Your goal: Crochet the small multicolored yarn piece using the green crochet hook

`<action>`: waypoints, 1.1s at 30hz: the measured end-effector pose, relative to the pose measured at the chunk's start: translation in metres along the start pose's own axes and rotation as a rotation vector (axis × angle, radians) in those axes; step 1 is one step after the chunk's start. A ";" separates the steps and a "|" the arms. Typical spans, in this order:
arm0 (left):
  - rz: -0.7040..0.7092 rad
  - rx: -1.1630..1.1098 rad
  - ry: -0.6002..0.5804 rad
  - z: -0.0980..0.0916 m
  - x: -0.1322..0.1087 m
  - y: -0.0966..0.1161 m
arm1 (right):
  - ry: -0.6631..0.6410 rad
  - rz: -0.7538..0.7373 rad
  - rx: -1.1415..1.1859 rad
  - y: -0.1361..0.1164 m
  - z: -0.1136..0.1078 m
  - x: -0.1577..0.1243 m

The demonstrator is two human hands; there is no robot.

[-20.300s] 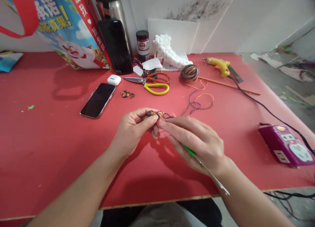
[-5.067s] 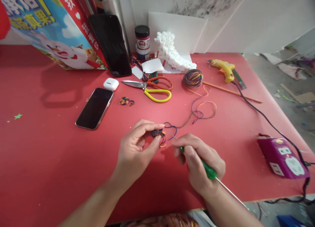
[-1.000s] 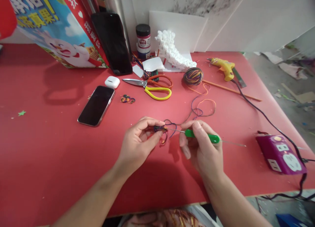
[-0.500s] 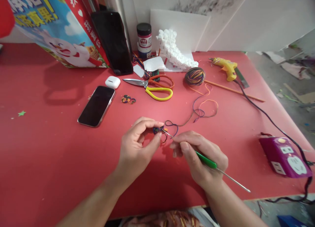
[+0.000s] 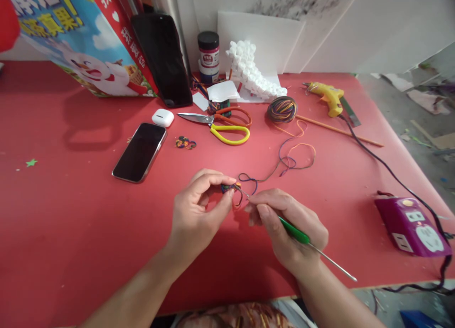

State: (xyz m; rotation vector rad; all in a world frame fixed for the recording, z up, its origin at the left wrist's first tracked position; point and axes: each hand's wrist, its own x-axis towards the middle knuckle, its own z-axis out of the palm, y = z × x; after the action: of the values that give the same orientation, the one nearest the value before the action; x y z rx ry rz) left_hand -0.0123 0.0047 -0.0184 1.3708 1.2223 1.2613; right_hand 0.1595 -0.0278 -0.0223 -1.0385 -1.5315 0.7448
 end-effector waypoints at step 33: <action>-0.054 -0.051 0.007 0.000 0.002 0.000 | -0.019 -0.027 -0.030 -0.002 0.003 0.004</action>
State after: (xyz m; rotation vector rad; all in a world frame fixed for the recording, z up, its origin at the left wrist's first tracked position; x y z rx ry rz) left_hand -0.0127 0.0063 -0.0183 1.2888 1.2164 1.2523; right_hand 0.1556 -0.0245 -0.0194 -1.0340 -1.5741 0.7161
